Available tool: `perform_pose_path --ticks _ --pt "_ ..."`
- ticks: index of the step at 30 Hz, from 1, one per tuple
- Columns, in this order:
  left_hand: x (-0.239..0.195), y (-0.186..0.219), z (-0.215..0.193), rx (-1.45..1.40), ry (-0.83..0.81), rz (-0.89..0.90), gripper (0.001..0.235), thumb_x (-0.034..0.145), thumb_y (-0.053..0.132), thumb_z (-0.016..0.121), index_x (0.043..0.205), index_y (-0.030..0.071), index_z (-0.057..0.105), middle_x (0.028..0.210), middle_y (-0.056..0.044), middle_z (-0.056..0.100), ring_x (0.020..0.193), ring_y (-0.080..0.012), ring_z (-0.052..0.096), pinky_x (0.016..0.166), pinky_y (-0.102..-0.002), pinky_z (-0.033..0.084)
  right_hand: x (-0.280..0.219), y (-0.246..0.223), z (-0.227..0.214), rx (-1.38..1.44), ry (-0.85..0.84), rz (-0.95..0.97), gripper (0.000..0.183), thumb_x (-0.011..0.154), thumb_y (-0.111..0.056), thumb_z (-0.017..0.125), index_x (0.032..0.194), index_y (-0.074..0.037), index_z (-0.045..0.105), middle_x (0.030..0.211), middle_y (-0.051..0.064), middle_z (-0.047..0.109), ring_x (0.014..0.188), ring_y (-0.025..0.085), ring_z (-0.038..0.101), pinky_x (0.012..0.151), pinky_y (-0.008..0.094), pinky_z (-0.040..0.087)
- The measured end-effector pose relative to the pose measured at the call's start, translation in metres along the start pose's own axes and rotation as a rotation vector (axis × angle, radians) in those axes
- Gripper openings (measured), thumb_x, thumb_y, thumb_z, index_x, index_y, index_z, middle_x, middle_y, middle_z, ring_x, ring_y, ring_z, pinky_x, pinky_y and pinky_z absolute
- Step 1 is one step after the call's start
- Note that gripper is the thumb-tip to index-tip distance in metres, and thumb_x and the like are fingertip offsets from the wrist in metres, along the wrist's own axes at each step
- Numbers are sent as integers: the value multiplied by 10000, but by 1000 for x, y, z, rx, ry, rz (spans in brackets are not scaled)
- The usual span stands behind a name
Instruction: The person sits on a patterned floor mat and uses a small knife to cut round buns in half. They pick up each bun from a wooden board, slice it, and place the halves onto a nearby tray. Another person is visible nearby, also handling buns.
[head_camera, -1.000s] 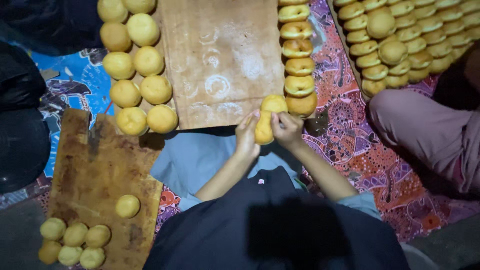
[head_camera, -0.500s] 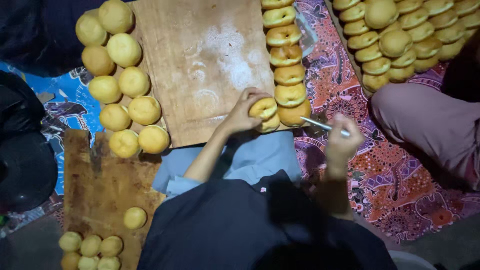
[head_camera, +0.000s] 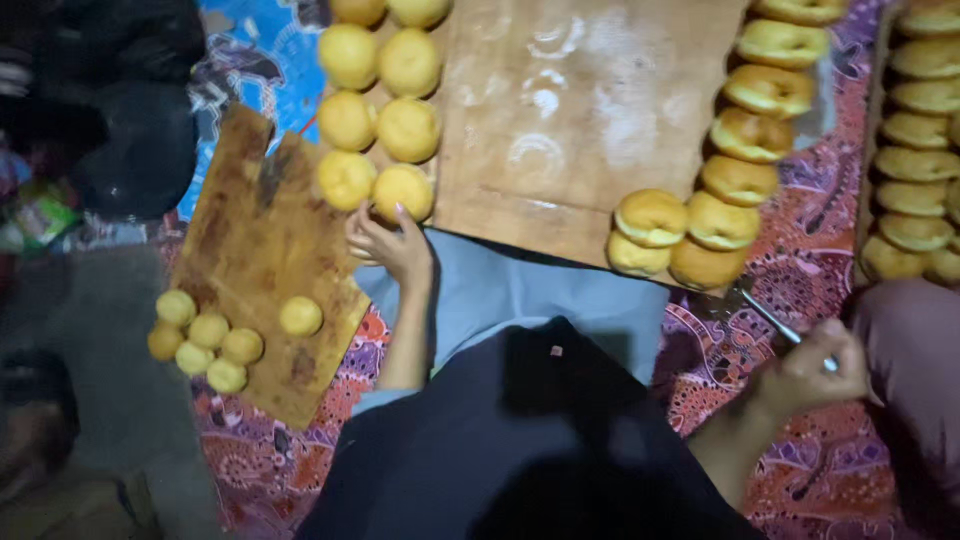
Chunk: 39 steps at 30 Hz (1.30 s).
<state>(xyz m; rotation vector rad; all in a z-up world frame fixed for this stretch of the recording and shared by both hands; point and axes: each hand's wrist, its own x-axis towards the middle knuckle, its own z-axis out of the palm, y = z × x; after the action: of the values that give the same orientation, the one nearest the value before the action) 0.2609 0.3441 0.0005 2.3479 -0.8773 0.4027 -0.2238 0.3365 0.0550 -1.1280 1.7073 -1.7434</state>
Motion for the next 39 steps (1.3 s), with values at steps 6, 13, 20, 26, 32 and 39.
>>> perform_pose_path --ticks 6,13,20,26,32,39 --pt "-12 0 7 -410 -436 -73 541 965 310 755 1304 17 451 1284 -236 536 1235 -417 543 1114 -526 459 -51 -27 103 -75 -395 -14 220 1088 -155 674 961 23 700 869 55 689 777 132 625 727 292 501" --pt "-41 71 -70 -1731 -912 -713 431 931 150 695 1318 83 518 1288 -114 600 1162 -238 633 966 -382 556 -85 -87 139 15 -592 -107 110 1020 -71 694 964 18 661 875 51 697 806 123 676 735 280 555" --pt "-69 110 -79 -1780 -988 -792 379 977 150 706 1318 52 572 1283 -107 622 1180 -218 629 987 -378 563 -104 -103 126 -283 -495 -458 130 947 -59 746 857 -6 668 753 129 678 649 243 659 622 363 510" --pt "-77 125 -73 -1522 -1205 -648 368 931 46 752 1267 -58 642 1156 -148 697 1024 -218 678 909 -354 573 -92 -82 134 -262 -643 -499 128 974 -40 712 849 -36 687 690 96 677 561 226 661 546 357 506" --pt "-80 139 -61 -1518 -1419 -817 381 914 64 712 1268 -46 626 1183 -160 714 1031 -231 716 906 -358 600 -70 -63 134 -213 -592 -492 164 950 -46 728 796 -24 676 654 92 651 546 241 639 544 361 498" --pt "-98 163 -38 -1518 -1284 -946 374 959 69 691 1303 -56 614 1187 -157 698 1042 -219 700 920 -348 581 -54 -46 144 -57 -766 -79 150 948 -55 710 803 -27 680 642 65 665 547 228 664 536 336 511"
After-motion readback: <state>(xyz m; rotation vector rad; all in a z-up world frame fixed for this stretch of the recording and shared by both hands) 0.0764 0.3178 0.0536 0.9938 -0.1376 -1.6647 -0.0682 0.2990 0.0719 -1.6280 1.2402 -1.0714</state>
